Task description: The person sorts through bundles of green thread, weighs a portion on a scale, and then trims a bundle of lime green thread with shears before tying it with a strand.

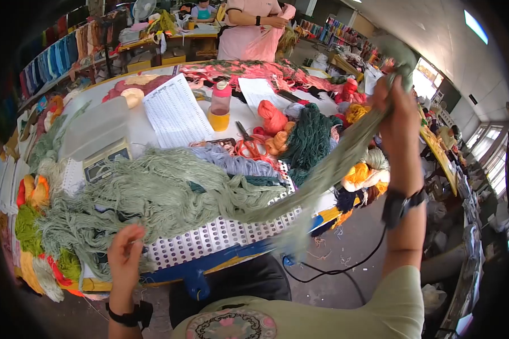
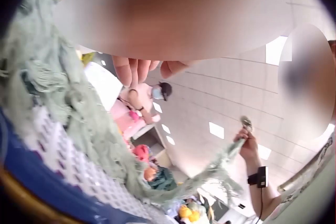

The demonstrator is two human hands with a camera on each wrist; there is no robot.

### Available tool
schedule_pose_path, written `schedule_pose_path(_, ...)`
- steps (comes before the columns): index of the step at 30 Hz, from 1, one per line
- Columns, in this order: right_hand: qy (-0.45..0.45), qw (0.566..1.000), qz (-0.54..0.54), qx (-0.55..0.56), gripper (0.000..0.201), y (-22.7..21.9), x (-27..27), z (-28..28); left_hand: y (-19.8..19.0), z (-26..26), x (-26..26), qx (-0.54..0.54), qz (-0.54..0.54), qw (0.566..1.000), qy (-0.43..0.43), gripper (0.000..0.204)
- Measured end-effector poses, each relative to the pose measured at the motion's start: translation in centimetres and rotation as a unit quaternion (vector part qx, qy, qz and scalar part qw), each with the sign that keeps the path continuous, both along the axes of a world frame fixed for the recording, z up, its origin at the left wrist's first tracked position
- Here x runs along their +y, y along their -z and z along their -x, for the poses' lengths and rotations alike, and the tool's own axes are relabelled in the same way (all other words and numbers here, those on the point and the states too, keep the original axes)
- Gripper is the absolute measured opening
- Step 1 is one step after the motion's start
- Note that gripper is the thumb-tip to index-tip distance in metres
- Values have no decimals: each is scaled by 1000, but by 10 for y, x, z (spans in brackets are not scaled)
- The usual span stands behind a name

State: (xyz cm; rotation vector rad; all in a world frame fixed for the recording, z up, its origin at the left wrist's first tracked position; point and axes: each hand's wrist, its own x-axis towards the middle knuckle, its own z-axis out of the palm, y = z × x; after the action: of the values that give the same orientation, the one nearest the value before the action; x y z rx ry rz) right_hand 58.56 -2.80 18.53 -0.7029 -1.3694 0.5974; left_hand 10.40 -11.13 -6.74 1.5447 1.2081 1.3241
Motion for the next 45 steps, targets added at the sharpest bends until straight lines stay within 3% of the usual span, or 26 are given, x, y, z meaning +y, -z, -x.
schedule_pose_path(4, 94, 993, -4, -69, 20, -42, 61, -66, 43, 20, -16, -33, 73, 995, -59, 33)
schedule_pose_path(6, 194, 960, 43, -196, 21, -36, 109, -83, 49, 18, -19, -48, 101, 990, -83, 33)
schedule_pose_path(8, 273, 914, 29, -297, 24, -4, 167, -95, 48, 10, -25, -26, 112, 991, -72, 33)
schedule_pose_path(10, 345, 839, 16, -421, 31, 57, 233, -116, 51, 8, -32, -26, 93, 991, -87, 31)
schedule_pose_path(12, 277, 801, -31, -530, 40, 147, 281, -149, 41, 7, -40, 37, 62, 993, -98, 30)
schedule_pose_path(13, 323, 768, 45, -551, 48, 195, 291, -152, 31, 7, -45, 84, 58, 986, -131, 26)
schedule_pose_path(14, 205, 785, 161, -562, 48, 206, 268, -129, 17, 11, -51, 149, 79, 972, -165, 23)
schedule_pose_path(15, 142, 765, 138, -612, 48, 223, 256, -118, 22, 20, -55, 169, 34, 964, -202, 20)
schedule_pose_path(16, 250, 655, 191, -687, 51, 224, 244, -91, 20, 31, -59, 202, -4, 950, -236, 21)
schedule_pose_path(18, 359, 604, 235, -671, 60, 246, 264, -93, 21, 56, -63, 288, -42, 906, -307, 23)
schedule_pose_path(19, 415, 597, 234, -646, 61, 241, 252, -53, 24, 67, -65, 355, -38, 860, -365, 31)
schedule_pose_path(20, 476, 585, 236, -613, 64, 226, 230, -14, 29, 75, -64, 357, -29, 853, -380, 31)
schedule_pose_path(22, 360, 698, -56, -616, 67, 234, 245, 3, 40, 85, -57, 332, 15, 856, -396, 43)
schedule_pose_path(23, 352, 702, -60, -616, 70, 223, 230, 58, 44, 88, -50, 330, 18, 855, -401, 43)
schedule_pose_path(24, 227, 733, -136, -627, 68, 200, 195, 105, 48, 86, -42, 366, 5, 859, -358, 48)
schedule_pose_path(25, 145, 770, -162, -600, 68, 188, 168, 160, 49, 82, -35, 401, -8, 861, -313, 53)
schedule_pose_path(26, 4, 820, -148, -552, 66, 182, 153, 200, 46, 74, -27, 378, -10, 885, -273, 55)
schedule_pose_path(28, -69, 775, -130, -615, 64, 165, 92, 286, 43, 60, -12, 316, -40, 933, -168, 56)
schedule_pose_path(29, -147, 765, -132, -613, 60, 168, 78, 319, 44, 56, -5, 277, -70, 953, -104, 57)
schedule_pose_path(30, -197, 749, -154, -613, 59, 176, 66, 350, 42, 50, -3, 274, -70, 953, -108, 57)
schedule_pose_path(32, -272, 706, -200, -622, 58, 196, 46, 408, 43, 40, -9, 355, -56, 933, 5, 56)
schedule_pose_path(33, -296, 682, -224, -631, 58, 205, 39, 431, 45, 40, -18, 355, -56, 933, 1, 56)
schedule_pose_path(36, -274, 644, -281, -656, 56, 238, 37, 476, 51, 59, -39, 441, -97, 892, -10, 54)
schedule_pose_path(39, -236, 651, -200, -693, 54, 263, 53, 488, 54, 100, -54, 496, -38, 860, -114, 52)
schedule_pose_path(43, -255, 670, -149, -682, 52, 279, 79, 490, 52, 129, -32, 467, -78, 875, -101, 40)
schedule_pose_path(45, -238, 709, -158, -645, 48, 287, 84, 489, 59, 143, -2, 474, -102, 871, -79, 37)
